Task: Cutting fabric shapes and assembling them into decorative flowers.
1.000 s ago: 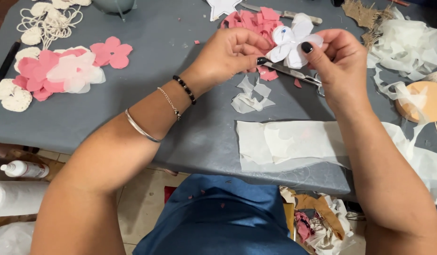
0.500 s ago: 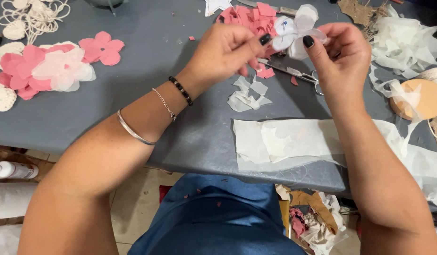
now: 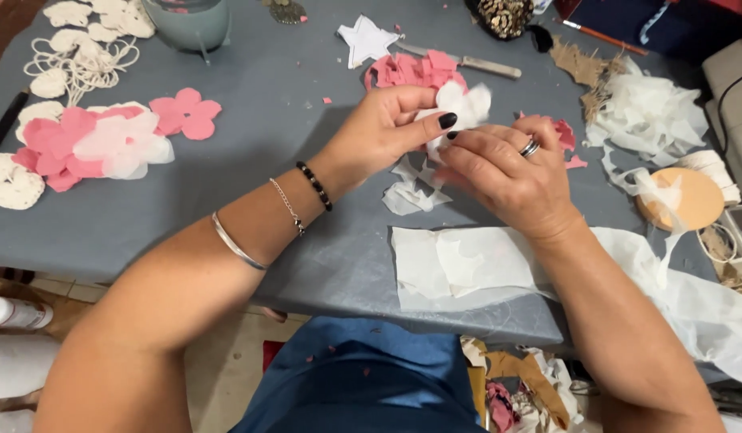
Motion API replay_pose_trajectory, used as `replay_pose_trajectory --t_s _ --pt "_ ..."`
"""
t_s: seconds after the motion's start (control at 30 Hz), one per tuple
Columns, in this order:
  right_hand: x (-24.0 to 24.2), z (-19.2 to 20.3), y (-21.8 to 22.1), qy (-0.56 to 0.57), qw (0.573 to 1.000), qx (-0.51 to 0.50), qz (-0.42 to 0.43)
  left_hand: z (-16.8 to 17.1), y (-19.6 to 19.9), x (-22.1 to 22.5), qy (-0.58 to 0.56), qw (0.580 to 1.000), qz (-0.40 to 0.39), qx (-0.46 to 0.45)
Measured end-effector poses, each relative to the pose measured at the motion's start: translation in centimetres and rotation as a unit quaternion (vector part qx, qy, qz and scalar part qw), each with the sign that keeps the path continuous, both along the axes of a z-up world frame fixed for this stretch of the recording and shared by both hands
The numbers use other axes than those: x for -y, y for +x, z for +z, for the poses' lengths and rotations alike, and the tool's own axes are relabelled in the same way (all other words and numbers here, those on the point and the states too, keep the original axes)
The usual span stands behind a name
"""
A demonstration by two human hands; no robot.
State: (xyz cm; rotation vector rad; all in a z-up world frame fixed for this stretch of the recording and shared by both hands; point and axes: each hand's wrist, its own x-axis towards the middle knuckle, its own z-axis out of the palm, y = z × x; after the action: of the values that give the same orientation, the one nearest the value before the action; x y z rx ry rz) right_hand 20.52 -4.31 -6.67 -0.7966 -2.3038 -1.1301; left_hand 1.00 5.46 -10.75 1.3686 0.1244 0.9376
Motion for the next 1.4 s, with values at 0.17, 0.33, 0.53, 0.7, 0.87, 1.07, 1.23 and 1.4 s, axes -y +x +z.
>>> replay_pose_trajectory --t_s 0.17,0.33,0.53,0.7,0.87,1.07,1.23,1.4 --pt "-0.4 -0.9 0.8 -0.128 0.958 -0.252 0.041 -2.2 0.9 -1.2 -0.039 0.998 0.041 0.006" --pt "-0.9 -1.5 0.7 -0.276 0.816 -0.507 0.032 -1.3 0.5 -0.1 -0.029 0.998 0.051 -0.029" --pt "-0.6 -1.4 -0.4 -0.41 0.668 -0.618 0.059 -0.8 0.3 0.7 -0.018 0.996 0.071 -0.046" --pt "-1.2 -2.8 0.5 -0.425 0.659 -0.617 0.072 -1.9 1.5 -0.2 0.007 0.995 0.092 -0.046" --pt "-0.3 0.3 1.4 -0.42 0.727 -0.544 0.019 -0.5 0.3 0.2 -0.009 0.988 0.127 -0.089" --pt "-0.1 3.9 7.3 -0.554 0.726 -0.171 -0.37 1.0 -0.6 -0.6 -0.036 0.975 0.176 -0.13" --pt "-0.8 2.6 8.9 -0.608 0.668 -0.141 -0.406 0.0 -0.5 -1.4 -0.009 0.98 0.184 -0.076" --pt "-1.0 2.0 8.9 -0.588 0.704 -0.149 -0.369 0.3 -0.8 -1.4 0.012 0.973 0.205 -0.109"
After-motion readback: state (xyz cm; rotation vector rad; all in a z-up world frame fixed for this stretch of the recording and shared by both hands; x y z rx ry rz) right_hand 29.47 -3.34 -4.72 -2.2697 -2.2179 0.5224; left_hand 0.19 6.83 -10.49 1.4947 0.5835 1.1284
